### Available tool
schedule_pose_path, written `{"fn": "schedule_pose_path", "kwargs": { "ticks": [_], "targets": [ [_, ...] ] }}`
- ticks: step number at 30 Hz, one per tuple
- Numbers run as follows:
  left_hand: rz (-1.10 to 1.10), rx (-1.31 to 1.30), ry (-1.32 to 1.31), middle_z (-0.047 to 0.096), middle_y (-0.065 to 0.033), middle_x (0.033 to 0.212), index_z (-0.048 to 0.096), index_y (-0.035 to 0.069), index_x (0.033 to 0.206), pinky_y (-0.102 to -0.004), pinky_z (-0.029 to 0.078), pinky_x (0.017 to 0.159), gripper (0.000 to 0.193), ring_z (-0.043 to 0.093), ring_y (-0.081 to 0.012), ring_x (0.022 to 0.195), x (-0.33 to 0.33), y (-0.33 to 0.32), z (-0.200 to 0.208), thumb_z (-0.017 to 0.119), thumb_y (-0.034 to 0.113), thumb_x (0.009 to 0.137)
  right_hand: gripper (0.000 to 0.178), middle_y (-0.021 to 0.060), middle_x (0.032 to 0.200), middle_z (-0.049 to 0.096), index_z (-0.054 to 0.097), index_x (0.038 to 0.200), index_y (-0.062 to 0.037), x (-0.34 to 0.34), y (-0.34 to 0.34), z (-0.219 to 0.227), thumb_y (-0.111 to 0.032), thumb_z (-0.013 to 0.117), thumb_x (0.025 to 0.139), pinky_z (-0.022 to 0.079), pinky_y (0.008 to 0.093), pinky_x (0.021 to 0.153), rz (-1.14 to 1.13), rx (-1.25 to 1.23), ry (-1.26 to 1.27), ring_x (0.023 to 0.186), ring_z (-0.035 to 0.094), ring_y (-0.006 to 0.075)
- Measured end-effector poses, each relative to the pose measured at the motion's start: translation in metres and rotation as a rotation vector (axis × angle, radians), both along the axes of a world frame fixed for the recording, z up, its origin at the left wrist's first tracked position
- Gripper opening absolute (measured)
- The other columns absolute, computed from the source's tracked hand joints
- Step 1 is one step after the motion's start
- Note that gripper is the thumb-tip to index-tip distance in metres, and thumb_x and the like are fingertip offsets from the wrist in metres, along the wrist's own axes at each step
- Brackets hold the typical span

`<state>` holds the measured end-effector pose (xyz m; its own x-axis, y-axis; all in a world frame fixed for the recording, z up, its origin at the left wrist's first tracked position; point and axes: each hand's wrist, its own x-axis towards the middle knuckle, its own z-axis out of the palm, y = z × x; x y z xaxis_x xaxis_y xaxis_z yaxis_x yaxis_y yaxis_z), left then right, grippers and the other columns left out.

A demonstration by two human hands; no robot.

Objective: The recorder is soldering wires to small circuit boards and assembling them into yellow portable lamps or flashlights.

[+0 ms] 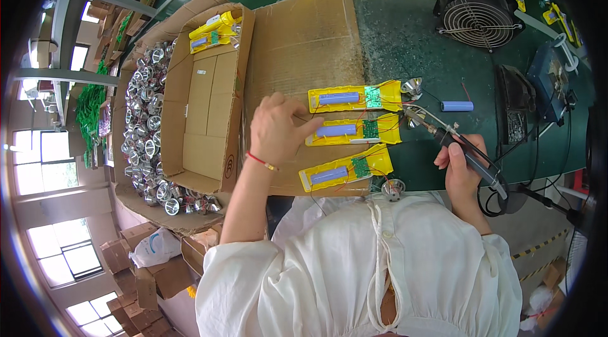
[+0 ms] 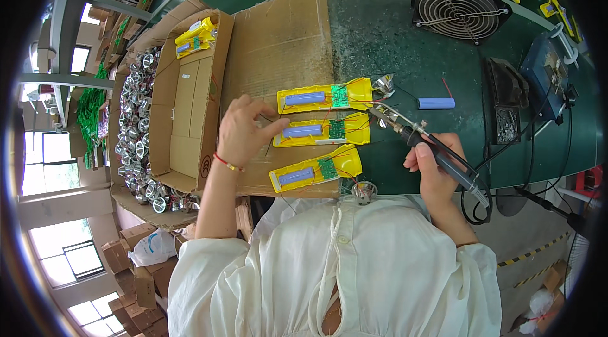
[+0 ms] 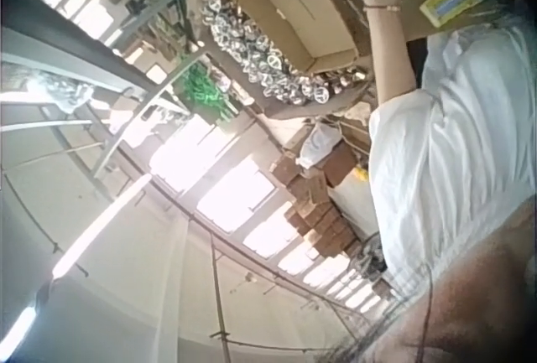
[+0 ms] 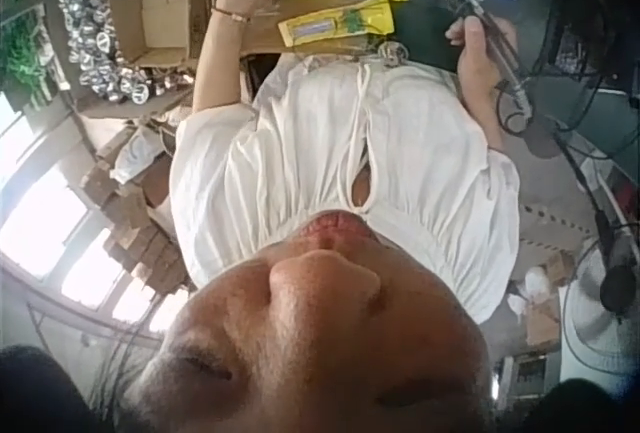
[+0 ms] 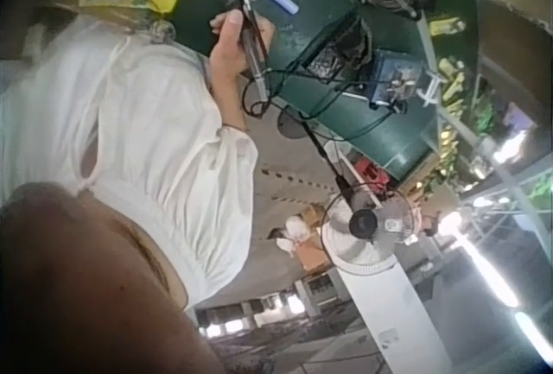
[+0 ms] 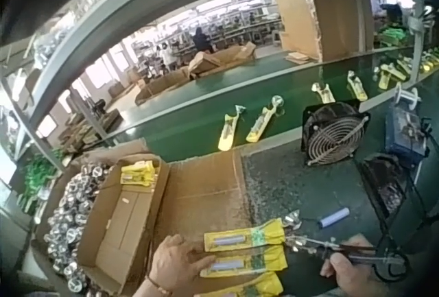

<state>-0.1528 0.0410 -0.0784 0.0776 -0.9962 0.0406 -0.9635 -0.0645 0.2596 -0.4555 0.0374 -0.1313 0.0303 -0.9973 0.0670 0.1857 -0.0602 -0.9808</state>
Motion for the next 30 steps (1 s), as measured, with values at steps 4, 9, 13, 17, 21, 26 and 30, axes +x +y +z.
{"fn": "schedule_pose_path", "kwargs": {
  "ticks": [4,9,13,17,21,26,30],
  "targets": [
    [0.012,-0.082,0.145,0.053,-0.0094,0.07,0.066,0.008,0.065,-0.0358,0.043,0.067,0.013,0.052,-0.0271,0.073,0.006,0.002,-0.019,0.067,0.021,0.067,0.017,0.0108,0.064,0.056,0.044,0.09,0.0009,0.006,-0.001,0.001,-0.008,0.056,0.081,0.044,0.0213,0.044,0.026,-0.011,-0.02,0.05,0.055,0.0131],
    [0.028,-0.319,0.109,0.05,-0.0046,0.077,0.063,0.007,0.069,-0.0342,0.039,0.068,0.007,0.047,-0.0236,0.075,0.02,0.011,0.008,0.069,0.01,0.065,0.015,0.0104,0.063,0.057,0.045,0.089,0.0011,0.001,0.0,-0.002,-0.007,0.055,0.082,0.044,0.0211,0.045,-0.009,-0.02,-0.003,0.051,0.055,0.0126],
    [-0.033,-0.288,-0.092,0.05,-0.0037,0.083,0.062,0.007,0.07,-0.0345,0.037,0.072,0.012,0.047,-0.0225,0.079,0.014,0.012,0.022,0.071,0.014,0.065,0.015,0.0103,0.063,0.057,0.045,0.089,0.0011,0.002,0.0,0.0,-0.006,0.056,0.081,0.044,0.0211,0.045,-0.003,0.013,0.012,0.051,0.056,0.0126],
    [-0.057,-0.42,-0.018,0.05,-0.0036,0.081,0.063,0.009,0.07,-0.0351,0.036,0.07,0.015,0.047,-0.0225,0.079,0.002,0.001,0.015,0.072,0.019,0.064,0.016,0.0104,0.063,0.057,0.045,0.089,0.001,0.006,-0.002,0.001,-0.006,0.056,0.081,0.044,0.0212,0.045,0.009,0.003,-0.003,0.051,0.056,0.0126],
    [-0.101,-0.147,-0.119,0.049,-0.0038,0.075,0.065,0.013,0.069,-0.0364,0.036,0.068,0.009,0.047,-0.023,0.077,0.003,0.0,-0.002,0.069,0.019,0.063,0.015,0.0105,0.064,0.057,0.045,0.089,0.0009,0.005,-0.001,0.001,-0.006,0.056,0.081,0.045,0.0212,0.046,0.026,0.003,0.008,0.052,0.056,0.0127],
    [0.049,-0.287,-0.112,0.05,-0.0018,0.069,0.066,0.012,0.072,-0.0338,0.037,0.068,0.006,0.048,-0.0216,0.072,0.021,0.009,0.007,0.068,0.016,0.067,0.016,0.0104,0.064,0.057,0.045,0.09,0.0011,0.003,0.0,-0.002,-0.006,0.056,0.081,0.044,0.0212,0.045,-0.002,0.03,-0.007,0.051,0.056,0.0125],
    [-0.036,-0.352,-0.25,0.05,-0.0006,0.069,0.065,0.012,0.071,-0.033,0.036,0.067,0.008,0.046,-0.0207,0.071,0.01,0.009,0.023,0.07,0.017,0.066,0.016,0.01,0.064,0.057,0.045,0.089,0.0011,0.004,-0.004,0.001,-0.006,0.057,0.081,0.044,0.0213,0.045,0.023,0.01,0.01,0.051,0.056,0.0124]
  ]
}}
